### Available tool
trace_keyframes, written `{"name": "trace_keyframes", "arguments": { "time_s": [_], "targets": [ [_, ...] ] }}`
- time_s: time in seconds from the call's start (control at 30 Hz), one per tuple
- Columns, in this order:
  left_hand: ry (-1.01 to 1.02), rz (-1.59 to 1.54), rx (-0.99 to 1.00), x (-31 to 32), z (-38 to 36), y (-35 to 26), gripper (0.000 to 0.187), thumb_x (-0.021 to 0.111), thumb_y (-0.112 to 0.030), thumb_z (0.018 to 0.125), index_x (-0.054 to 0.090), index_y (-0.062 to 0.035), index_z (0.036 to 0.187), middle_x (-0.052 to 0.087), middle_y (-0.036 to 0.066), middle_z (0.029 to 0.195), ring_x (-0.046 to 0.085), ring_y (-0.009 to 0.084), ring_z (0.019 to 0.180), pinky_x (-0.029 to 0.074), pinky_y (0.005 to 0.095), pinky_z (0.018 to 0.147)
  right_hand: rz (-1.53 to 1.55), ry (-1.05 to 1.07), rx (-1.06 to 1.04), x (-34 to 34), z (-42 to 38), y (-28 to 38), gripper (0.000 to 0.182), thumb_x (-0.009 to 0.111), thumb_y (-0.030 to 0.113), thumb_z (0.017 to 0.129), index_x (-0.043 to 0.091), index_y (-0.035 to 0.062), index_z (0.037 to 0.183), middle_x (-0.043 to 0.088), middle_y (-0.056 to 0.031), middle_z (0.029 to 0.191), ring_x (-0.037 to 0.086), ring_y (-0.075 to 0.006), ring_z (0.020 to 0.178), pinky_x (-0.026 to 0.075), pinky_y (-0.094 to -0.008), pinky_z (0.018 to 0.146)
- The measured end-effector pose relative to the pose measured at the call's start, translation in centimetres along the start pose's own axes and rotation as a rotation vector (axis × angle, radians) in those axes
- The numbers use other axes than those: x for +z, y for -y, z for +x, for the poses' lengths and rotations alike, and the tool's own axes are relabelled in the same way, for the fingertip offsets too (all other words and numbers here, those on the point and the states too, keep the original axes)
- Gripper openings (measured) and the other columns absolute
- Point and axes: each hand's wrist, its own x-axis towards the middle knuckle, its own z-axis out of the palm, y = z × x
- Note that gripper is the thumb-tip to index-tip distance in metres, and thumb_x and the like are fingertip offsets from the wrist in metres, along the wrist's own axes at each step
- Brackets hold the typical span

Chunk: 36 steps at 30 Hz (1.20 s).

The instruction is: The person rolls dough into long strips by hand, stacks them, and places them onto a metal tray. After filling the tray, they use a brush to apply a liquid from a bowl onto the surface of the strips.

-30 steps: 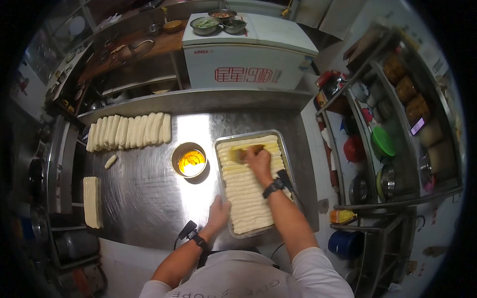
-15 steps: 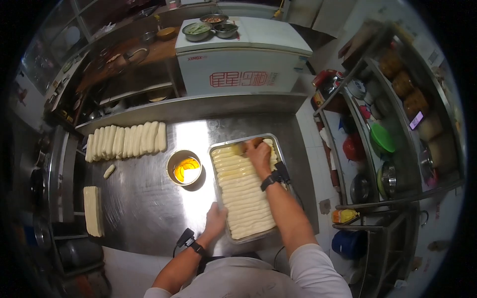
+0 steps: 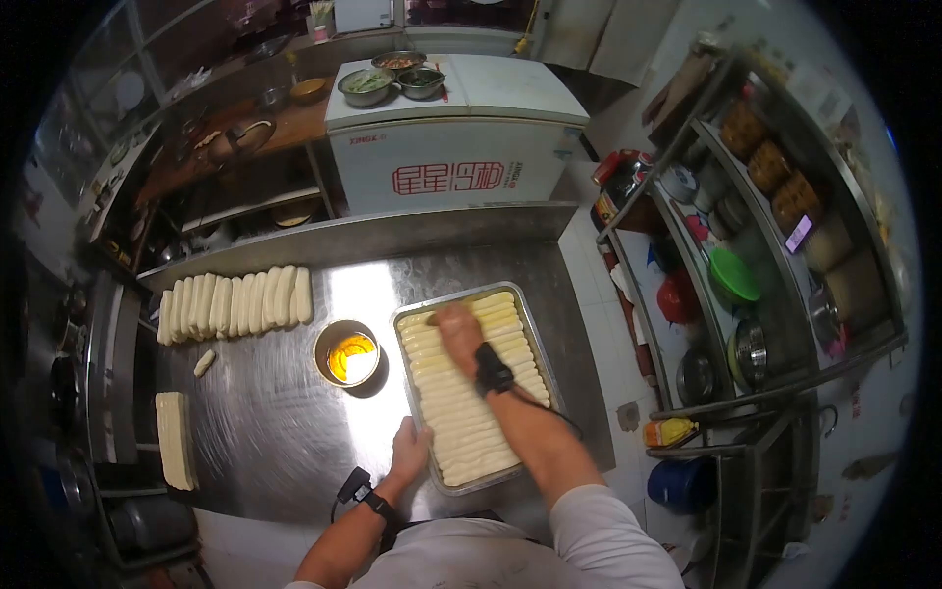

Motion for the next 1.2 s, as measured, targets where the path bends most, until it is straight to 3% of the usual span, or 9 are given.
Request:
{"name": "trace_keyframes", "arguments": {
  "time_s": [0.17,0.3,0.37,0.6,0.73,0.9,0.97,1.03,1.2],
  "targets": [
    [-0.011,0.044,0.01,0.4,0.3,1.1,0.03,0.064,-0.024,0.096,0.052,0.0033,0.101,0.058,0.022,0.078,0.057,0.0353,0.072,0.048,0.0454,0.069,0.365,0.093,0.139,0.0,0.6,8.4,0.009,0.065,0.009,0.087,0.072,0.0062,0.092,0.066,-0.0164,0.091,0.067,-0.037,0.087,0.055,-0.0458,0.077],
    [0.008,0.071,0.008,0.0,0.2,0.5,0.03,0.064,-0.023,0.096,0.052,0.0034,0.101,0.059,0.021,0.078,0.057,0.0347,0.072,0.048,0.045,0.069,0.525,-0.017,0.578,-1.8,0.2,1.5,0.035,0.064,0.031,0.095,0.072,-0.0026,0.092,0.071,-0.022,0.085,0.072,-0.0318,0.08,0.055,-0.0414,0.072],
    [-0.024,0.062,0.037,0.3,0.2,0.6,0.028,0.064,-0.022,0.096,0.051,0.003,0.1,0.058,0.021,0.077,0.056,0.0329,0.071,0.047,0.0441,0.067,0.08,-0.042,0.666,-3.8,-0.2,-4.8,0.035,0.066,0.026,0.094,0.07,-0.0051,0.077,0.068,-0.0182,0.066,0.067,-0.0214,0.06,0.053,-0.0389,0.06],
    [-0.042,0.017,0.068,0.6,0.1,1.1,0.026,0.063,-0.02,0.097,0.05,0.0023,0.098,0.056,0.02,0.075,0.052,0.0288,0.068,0.046,0.0429,0.066,-0.077,-0.061,0.215,-8.9,-0.9,-7.8,0.014,0.061,0.009,0.089,0.069,-0.0006,0.096,0.068,-0.022,0.088,0.069,-0.0376,0.08,0.055,-0.0441,0.07],
    [-0.024,0.018,0.056,0.3,0.2,0.9,0.028,0.062,-0.022,0.097,0.05,0.0031,0.1,0.058,0.024,0.078,0.056,0.0363,0.071,0.048,0.0462,0.069,-0.044,0.1,0.163,-7.8,-2.1,-5.0,0.012,0.057,0.0,0.086,0.067,0.0001,0.093,0.068,-0.0203,0.092,0.068,-0.0384,0.085,0.055,-0.0456,0.073],
    [-0.062,0.029,0.053,1.0,0.1,1.4,0.033,0.061,-0.025,0.097,0.053,0.0045,0.11,0.064,0.03,0.089,0.063,0.0461,0.083,0.049,0.0504,0.076,0.11,0.171,0.054,-7.7,-6.5,1.9,0.007,0.06,0.008,0.089,0.061,0.0017,0.088,0.064,-0.0178,0.087,0.067,-0.0385,0.084,0.055,-0.0462,0.076],
    [-0.037,0.008,0.038,1.0,0.5,2.1,0.033,0.06,-0.025,0.098,0.053,0.0045,0.11,0.063,0.03,0.089,0.063,0.0463,0.083,0.049,0.0504,0.076,0.102,0.122,0.055,-8.0,-6.2,2.7,0.01,0.063,0.01,0.09,0.065,0.0007,0.091,0.068,-0.0187,0.091,0.068,-0.0372,0.088,0.055,-0.0441,0.078],
    [-0.011,-0.007,0.017,0.9,0.5,2.3,0.033,0.06,-0.025,0.098,0.052,0.0045,0.11,0.063,0.03,0.089,0.063,0.0464,0.083,0.049,0.0504,0.076,0.414,-0.012,0.575,-8.4,-5.7,1.1,0.016,0.065,0.013,0.091,0.07,-0.001,0.097,0.071,-0.0202,0.096,0.07,-0.0354,0.092,0.055,-0.0419,0.078],
    [0.025,-0.059,-0.019,0.9,0.5,2.2,0.033,0.06,-0.025,0.098,0.051,0.0042,0.109,0.063,0.031,0.089,0.062,0.0473,0.083,0.049,0.0503,0.077,0.088,0.014,0.577,-12.5,-4.5,-5.6,0.018,0.067,0.014,0.092,0.072,-0.0014,0.099,0.072,-0.0222,0.1,0.071,-0.0365,0.087,0.056,-0.0413,0.074]
  ]
}}
